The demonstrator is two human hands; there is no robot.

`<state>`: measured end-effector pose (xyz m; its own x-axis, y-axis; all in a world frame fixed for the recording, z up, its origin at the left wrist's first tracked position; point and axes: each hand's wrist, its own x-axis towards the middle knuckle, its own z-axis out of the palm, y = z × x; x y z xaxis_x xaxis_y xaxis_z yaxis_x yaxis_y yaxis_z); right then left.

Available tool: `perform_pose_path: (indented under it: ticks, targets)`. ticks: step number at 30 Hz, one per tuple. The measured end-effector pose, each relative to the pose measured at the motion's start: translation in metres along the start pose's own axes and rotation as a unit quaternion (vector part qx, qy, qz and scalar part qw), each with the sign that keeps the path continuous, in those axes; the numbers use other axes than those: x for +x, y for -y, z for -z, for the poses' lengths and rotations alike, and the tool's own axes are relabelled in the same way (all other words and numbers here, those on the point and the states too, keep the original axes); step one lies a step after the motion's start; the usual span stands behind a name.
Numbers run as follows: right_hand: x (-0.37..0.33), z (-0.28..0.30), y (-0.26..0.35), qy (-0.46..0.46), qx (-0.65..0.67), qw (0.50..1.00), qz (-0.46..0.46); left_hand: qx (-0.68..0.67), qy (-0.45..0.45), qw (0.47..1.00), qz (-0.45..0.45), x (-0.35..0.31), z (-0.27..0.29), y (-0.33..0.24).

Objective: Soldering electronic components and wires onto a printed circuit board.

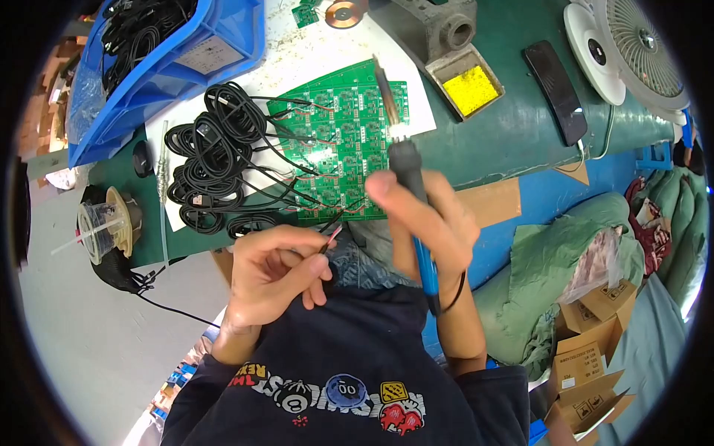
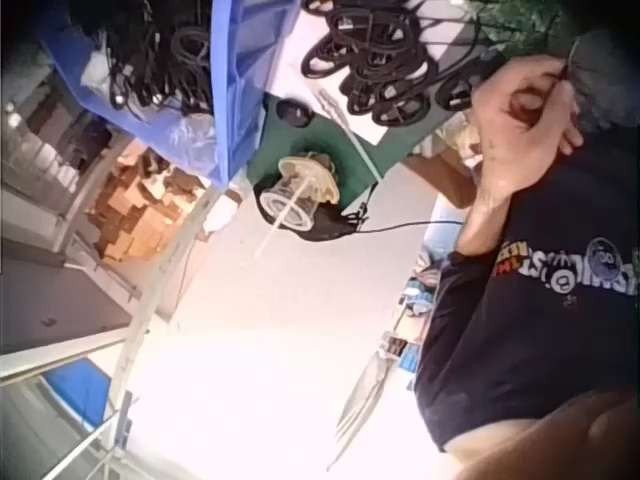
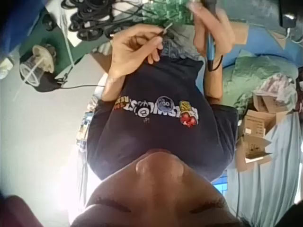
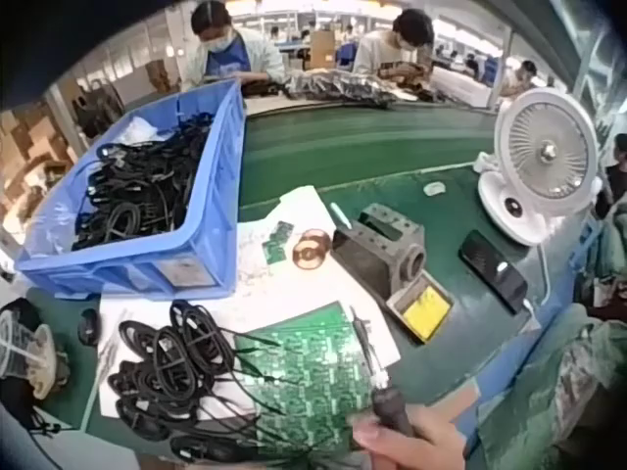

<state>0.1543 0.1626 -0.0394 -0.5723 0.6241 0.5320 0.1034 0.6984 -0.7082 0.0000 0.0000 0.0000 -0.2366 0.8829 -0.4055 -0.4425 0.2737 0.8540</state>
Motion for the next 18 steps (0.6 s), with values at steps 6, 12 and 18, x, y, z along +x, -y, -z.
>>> perform_pose_path:
  ticks: [6,12,18]
  targets:
    - [-0.012,0.001,0.03,0.03,0.175,0.981,-0.08,-0.027,-0.054,0.998,0.011,0.008,-0.013,0.007]
    - [-0.017,-0.007,0.035,0.021,0.194,0.973,-0.122,0.017,-0.041,0.999,-0.013,0.008,-0.018,0.01]
    - [-0.021,-0.001,0.036,0.02,0.196,0.973,-0.123,0.036,-0.052,0.997,-0.038,0.013,-0.029,0.008]
